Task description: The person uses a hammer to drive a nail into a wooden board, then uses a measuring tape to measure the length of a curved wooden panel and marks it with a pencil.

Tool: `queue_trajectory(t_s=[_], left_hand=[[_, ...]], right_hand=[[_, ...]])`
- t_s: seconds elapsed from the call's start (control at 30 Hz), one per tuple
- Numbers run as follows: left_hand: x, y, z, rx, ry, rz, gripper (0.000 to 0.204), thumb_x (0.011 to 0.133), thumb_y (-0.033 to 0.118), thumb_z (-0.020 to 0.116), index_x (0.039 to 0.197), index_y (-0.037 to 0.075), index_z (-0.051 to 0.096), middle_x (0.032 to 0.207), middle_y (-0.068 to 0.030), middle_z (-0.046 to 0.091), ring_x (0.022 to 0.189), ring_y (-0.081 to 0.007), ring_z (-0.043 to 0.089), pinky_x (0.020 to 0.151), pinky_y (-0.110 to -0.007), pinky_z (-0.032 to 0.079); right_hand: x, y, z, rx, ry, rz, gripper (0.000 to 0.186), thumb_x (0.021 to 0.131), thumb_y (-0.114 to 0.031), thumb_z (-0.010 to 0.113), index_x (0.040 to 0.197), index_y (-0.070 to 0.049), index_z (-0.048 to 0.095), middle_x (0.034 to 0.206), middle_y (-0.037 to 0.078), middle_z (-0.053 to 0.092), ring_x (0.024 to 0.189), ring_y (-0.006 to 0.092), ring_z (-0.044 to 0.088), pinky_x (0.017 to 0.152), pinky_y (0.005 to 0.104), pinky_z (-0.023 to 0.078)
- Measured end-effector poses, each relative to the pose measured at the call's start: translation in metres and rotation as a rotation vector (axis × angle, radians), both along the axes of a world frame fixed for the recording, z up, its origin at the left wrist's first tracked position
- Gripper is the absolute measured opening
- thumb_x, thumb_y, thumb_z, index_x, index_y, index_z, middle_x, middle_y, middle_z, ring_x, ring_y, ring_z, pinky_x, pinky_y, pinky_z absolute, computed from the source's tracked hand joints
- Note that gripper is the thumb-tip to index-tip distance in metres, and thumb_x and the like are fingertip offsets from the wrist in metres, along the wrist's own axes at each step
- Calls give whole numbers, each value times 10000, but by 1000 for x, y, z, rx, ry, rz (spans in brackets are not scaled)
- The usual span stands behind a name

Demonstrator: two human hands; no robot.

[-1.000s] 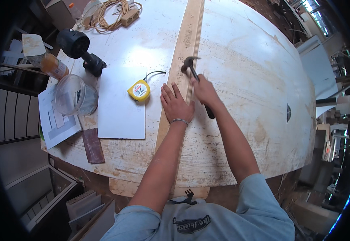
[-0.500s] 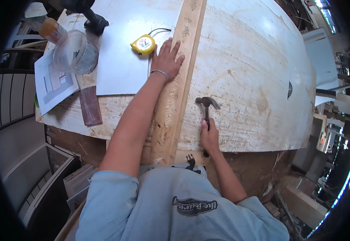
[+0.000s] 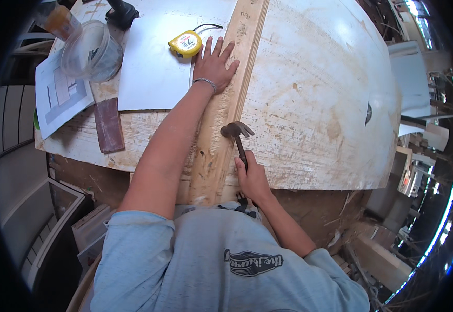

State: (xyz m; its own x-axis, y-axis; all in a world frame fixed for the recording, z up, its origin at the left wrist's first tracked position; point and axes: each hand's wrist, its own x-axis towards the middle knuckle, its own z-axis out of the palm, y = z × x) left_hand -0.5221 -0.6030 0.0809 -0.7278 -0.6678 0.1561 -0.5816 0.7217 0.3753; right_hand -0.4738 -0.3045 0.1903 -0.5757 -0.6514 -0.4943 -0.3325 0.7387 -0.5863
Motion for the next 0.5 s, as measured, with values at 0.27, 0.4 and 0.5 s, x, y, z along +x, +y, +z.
queue_trajectory(t_s=[0.27, 0.4, 0.5], left_hand=[[-3, -2, -1, -4, 10, 0, 646, 1022, 540, 340, 1601, 265, 265, 1662, -103, 237, 1543, -345, 140, 1259, -494, 86], [0, -1, 0, 6, -22, 7, 643, 1023, 538, 337, 1601, 265, 265, 1664, -102, 230, 1546, -341, 131, 1258, -497, 89], [1, -1, -1, 15, -2, 4, 644, 1024, 537, 338, 1601, 261, 265, 1664, -103, 229, 1548, -340, 124, 1258, -500, 88]], right_hand=[[7, -2, -3, 84, 55, 125, 280, 1062, -293, 475, 1114, -18, 473, 730, 267, 624, 730, 518, 617, 632, 546, 467], [15, -12, 21, -74, 34, -3, 297, 1045, -287, 482, 1105, 1, 436, 751, 327, 625, 780, 539, 621, 680, 608, 465], [17, -2, 2, -92, 173, 33, 291, 1041, -283, 486, 1117, -6, 441, 756, 320, 637, 771, 542, 622, 685, 616, 470]])
